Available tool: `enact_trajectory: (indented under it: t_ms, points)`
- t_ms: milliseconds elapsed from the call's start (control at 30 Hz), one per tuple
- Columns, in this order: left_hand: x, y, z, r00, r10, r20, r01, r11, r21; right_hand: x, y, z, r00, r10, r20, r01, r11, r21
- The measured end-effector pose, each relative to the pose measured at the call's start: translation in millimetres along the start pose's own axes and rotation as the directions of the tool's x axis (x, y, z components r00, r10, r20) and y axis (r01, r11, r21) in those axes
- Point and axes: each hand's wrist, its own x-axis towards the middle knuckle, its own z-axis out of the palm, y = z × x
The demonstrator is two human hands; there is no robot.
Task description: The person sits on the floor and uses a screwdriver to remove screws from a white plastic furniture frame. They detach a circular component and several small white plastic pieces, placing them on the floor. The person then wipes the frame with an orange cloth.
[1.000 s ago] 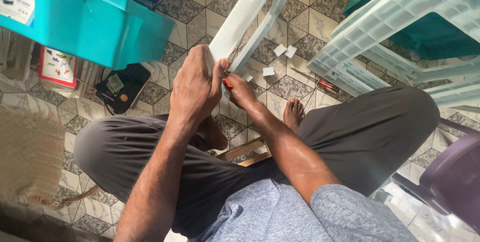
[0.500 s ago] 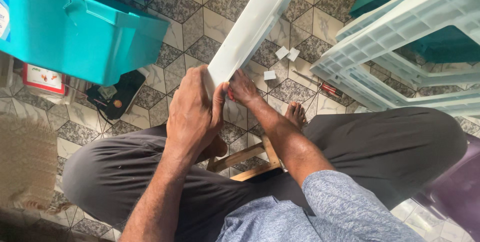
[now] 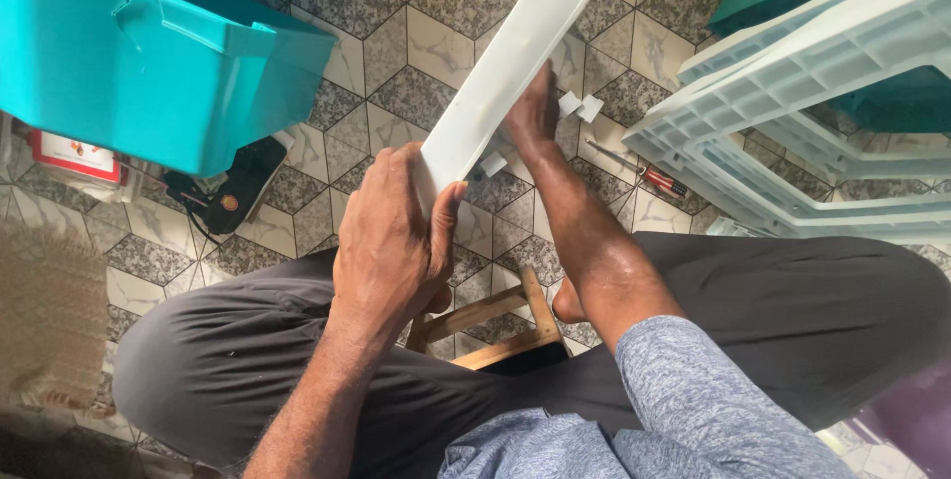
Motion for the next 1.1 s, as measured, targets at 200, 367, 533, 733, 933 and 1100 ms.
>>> enact_trajectory:
  t_ms: [200,367,533,733,933,1100]
  points:
    - [2,2,-1,1.000,0.029,-0.011,-0.029,1.000,0.002,-52,11,40,0.809,-0.177,0.561,0.415,0.847,-0.332]
    - [-1,0,0,1.000,-0.003,0.031,0.003,1.000,0.003,-77,19,49,0.849,-0.161,0.503,0.193,0.981,-0.011]
    - [0,3,1,0.999,0.043,0.015,-0.043,0.999,-0.010,-39,-5,19,0.967,-0.084,0.241,-0.018,0.920,0.391]
    - [1,4,2,0.999,0.030,0.018,-0.030,1.000,-0.004,28,-44,-18,0.987,0.143,-0.071,-0.108,0.927,0.360]
    - [3,3,2,0.999,-0.024,0.031,0.023,1.000,0.012,35,-20,-17,0.945,0.326,0.012,-0.306,0.875,0.375]
    - [3,1,2,0.999,-0.015,0.032,0.014,1.000,0.019,34,48,17,0.976,-0.212,-0.044,0.217,0.951,0.222]
